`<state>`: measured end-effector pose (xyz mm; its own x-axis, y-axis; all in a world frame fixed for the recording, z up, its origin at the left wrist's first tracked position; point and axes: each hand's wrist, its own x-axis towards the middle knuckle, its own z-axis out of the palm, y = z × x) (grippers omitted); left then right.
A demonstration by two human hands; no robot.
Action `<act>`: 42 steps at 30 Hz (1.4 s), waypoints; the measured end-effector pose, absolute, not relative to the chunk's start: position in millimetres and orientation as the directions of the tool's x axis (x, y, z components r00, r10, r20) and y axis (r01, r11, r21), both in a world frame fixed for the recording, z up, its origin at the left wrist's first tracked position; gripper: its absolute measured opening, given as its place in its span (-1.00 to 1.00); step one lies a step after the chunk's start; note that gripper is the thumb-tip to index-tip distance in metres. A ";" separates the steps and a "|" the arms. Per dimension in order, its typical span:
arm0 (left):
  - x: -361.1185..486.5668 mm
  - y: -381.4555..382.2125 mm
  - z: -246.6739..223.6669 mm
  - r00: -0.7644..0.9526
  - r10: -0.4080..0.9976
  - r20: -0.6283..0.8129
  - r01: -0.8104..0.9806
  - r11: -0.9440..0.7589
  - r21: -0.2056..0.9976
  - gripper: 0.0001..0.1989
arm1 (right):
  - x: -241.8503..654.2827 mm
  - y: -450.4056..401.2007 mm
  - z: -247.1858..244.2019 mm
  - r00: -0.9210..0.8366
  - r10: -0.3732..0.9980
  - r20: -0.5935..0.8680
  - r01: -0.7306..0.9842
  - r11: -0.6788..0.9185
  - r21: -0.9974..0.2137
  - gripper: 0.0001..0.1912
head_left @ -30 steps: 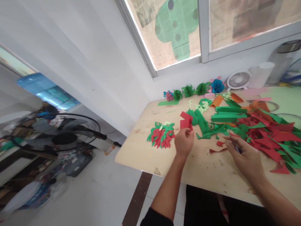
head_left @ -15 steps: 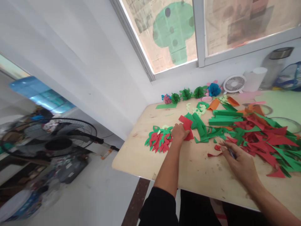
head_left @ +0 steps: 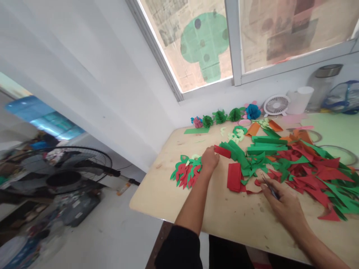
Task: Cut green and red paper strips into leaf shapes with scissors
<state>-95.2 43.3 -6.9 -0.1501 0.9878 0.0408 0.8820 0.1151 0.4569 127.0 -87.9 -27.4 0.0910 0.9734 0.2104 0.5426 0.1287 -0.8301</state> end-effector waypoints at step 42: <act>-94.4 -1.9 65.0 0.282 0.956 0.080 0.528 -0.224 0.819 -0.90 | 127.4 -82.2 -13.5 0.183 0.983 0.020 0.308 -0.038 -0.951 -0.70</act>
